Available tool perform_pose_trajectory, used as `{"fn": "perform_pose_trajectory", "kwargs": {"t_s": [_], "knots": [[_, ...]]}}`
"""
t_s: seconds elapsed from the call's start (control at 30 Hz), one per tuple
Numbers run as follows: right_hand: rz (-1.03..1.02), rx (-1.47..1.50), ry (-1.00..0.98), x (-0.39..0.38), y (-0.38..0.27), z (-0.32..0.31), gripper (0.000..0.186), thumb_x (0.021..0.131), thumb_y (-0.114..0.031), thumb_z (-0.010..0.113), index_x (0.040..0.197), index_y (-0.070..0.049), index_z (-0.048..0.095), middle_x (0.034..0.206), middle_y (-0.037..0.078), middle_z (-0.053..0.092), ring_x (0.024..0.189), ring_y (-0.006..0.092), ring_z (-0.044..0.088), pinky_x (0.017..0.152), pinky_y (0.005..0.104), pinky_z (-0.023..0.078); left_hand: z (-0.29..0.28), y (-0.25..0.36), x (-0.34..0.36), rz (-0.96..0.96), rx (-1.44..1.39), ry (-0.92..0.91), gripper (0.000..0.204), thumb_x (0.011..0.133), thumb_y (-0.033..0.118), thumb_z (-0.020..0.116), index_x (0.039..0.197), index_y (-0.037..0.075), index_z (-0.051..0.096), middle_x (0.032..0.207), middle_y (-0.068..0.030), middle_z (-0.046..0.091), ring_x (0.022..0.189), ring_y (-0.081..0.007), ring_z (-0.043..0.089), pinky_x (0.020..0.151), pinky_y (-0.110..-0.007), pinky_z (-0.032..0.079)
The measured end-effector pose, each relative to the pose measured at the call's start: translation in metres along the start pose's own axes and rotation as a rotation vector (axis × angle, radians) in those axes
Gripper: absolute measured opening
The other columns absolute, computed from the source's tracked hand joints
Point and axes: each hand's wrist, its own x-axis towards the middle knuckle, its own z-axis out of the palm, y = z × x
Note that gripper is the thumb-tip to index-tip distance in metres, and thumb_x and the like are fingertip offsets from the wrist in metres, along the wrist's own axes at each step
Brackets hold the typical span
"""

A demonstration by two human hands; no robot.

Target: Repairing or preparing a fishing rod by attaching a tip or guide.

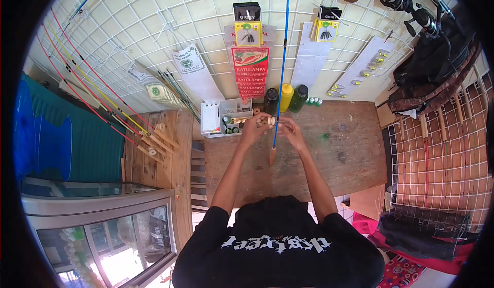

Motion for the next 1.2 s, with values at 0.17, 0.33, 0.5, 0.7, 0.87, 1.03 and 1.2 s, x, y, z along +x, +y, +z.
{"fn": "perform_pose_trajectory", "kwargs": {"t_s": [0.17,0.33,0.5,0.7,0.87,1.03,1.2], "knots": [[-0.175,0.067,-0.072,0.004,-0.029,0.018,0.031,0.087,-0.005,0.061,0.117,-0.002,0.055,0.098,0.010,0.065,0.082,0.0141,0.064,0.071,0.0250,0.052,-0.002,0.017,-0.008,0.065,-0.021,0.006,0.036,0.076,0.000,0.070,0.111,0.005,0.060,0.090,-0.0033,0.065,0.067,-0.0067,0.060,0.056,-0.021,0.048],[-0.276,0.050,0.019,0.000,-0.030,0.009,0.030,0.081,0.003,0.064,0.110,0.001,0.056,0.100,0.009,0.063,0.086,0.0139,0.063,0.073,0.0252,0.052,-0.009,0.010,-0.005,0.233,-0.008,0.025,0.041,0.078,0.001,0.068,0.117,0.005,0.057,0.099,-0.0058,0.063,0.067,-0.0067,0.059,0.055,-0.021,0.048],[-0.297,0.142,0.109,-0.038,-0.052,-0.008,0.028,0.077,0.009,0.066,0.101,0.001,0.054,0.100,0.009,0.062,0.089,0.0138,0.062,0.076,0.0240,0.051,-0.008,0.023,-0.037,0.079,-0.299,0.469,0.038,0.080,-0.002,0.064,0.116,0.004,0.055,0.102,-0.0042,0.060,0.069,-0.0079,0.060,0.054,-0.019,0.046],[-0.303,0.207,0.132,-0.103,-0.078,0.003,0.028,0.077,0.011,0.066,0.098,0.002,0.051,0.100,0.010,0.059,0.090,0.0157,0.062,0.078,0.0252,0.051,0.036,0.025,-0.106,0.323,-0.284,0.302,0.038,0.076,0.000,0.071,0.112,0.004,0.059,0.099,-0.0050,0.061,0.070,-0.0066,0.059,0.054,-0.018,0.045],[-0.341,0.258,0.086,-0.142,-0.091,0.018,0.024,0.080,0.010,0.063,0.099,0.003,0.051,0.098,0.010,0.059,0.092,0.0158,0.061,0.082,0.0269,0.050,0.053,0.054,-0.121,0.396,-0.256,0.182,0.045,0.070,0.000,0.076,0.112,0.003,0.061,0.105,-0.0083,0.058,0.079,-0.0098,0.061,0.062,-0.020,0.049],[-0.320,0.241,0.054,-0.157,-0.096,0.025,0.018,0.082,0.008,0.062,0.098,0.003,0.054,0.094,0.007,0.060,0.089,0.0136,0.060,0.080,0.0257,0.048,0.050,0.046,-0.126,0.471,-0.270,0.076,0.037,0.075,-0.003,0.071,0.111,-0.002,0.061,0.117,-0.0104,0.051,0.092,-0.0151,0.061,0.073,-0.024,0.052],[-0.304,0.051,0.071,-0.160,-0.099,0.024,0.015,0.084,0.005,0.062,0.098,0.003,0.058,0.093,0.006,0.062,0.086,0.0122,0.060,0.079,0.0248,0.047,0.051,0.051,-0.137,0.443,-0.397,0.159,0.032,0.081,-0.005,0.064,0.113,-0.003,0.060,0.113,-0.0089,0.051,0.099,-0.0186,0.059,0.079,-0.024,0.051]]}}
